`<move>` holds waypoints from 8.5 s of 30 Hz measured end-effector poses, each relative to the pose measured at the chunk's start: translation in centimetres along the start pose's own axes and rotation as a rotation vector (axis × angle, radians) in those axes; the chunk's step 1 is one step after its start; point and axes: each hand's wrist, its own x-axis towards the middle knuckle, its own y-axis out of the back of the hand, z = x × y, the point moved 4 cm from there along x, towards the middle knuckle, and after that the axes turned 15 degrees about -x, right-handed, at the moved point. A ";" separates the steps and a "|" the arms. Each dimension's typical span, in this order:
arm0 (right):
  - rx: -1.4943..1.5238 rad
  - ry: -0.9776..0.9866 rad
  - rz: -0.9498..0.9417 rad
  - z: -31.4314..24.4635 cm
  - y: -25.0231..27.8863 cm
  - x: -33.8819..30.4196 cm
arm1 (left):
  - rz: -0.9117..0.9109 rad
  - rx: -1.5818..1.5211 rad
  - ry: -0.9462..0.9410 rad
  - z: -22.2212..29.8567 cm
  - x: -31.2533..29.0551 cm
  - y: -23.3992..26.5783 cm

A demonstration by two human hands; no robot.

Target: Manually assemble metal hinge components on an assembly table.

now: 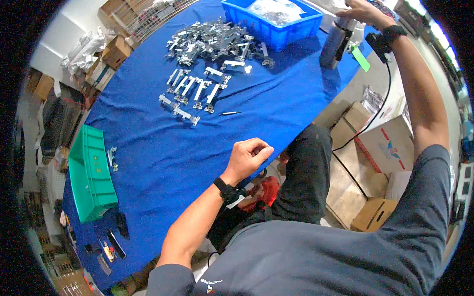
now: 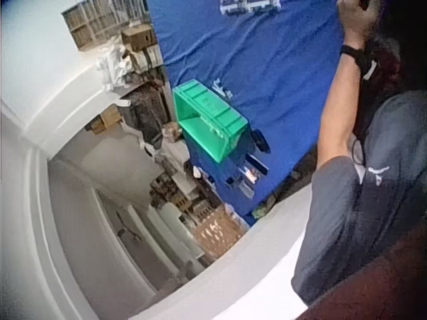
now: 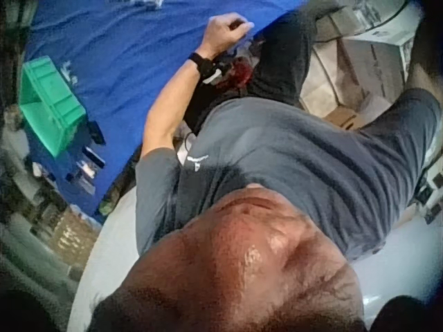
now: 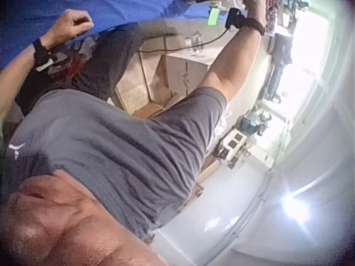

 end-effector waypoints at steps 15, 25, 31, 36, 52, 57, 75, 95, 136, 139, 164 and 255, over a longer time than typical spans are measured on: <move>0.018 -0.149 0.097 -1.2 0.2 -0.2 | 0.004 -0.012 0.034 0.1 -0.3 0.2; 0.092 -0.059 -0.125 -1.2 0.4 0.0 | -0.019 -0.006 0.045 0.3 -0.3 0.4; 0.243 -0.006 0.004 -0.7 -0.1 -0.4 | -0.014 -0.007 0.001 0.1 -0.2 0.2; 0.102 0.019 0.021 -0.3 -1.0 0.7 | -0.009 -0.013 0.003 -0.3 -0.3 0.4; 0.759 -0.214 0.128 -22.2 -1.5 -28.2 | -0.031 -0.030 -0.027 0.0 -0.2 0.2; 0.913 -0.281 -0.169 -31.9 -2.2 -35.5 | -0.062 -0.029 -0.016 0.0 -0.5 0.1; 0.906 -0.074 -0.280 -32.9 -0.6 -45.3 | -0.300 0.537 -0.344 0.7 -4.0 -11.5; 0.634 0.490 0.340 -43.7 3.8 -13.5 | 0.534 0.235 0.831 -0.6 -40.5 8.3; 1.325 0.593 -0.563 -40.9 8.9 -22.7 | -0.195 0.427 0.561 4.2 -36.1 5.0; 1.377 0.663 -0.696 -39.7 6.0 -30.1 | -0.195 0.485 0.567 4.0 -35.4 4.6; 1.228 0.489 -0.967 -39.0 3.4 -43.5 | 0.002 0.492 0.396 2.2 -28.4 2.5; 0.287 0.740 -0.929 -33.8 10.3 -44.8 | -0.213 0.158 0.389 11.3 -28.8 6.7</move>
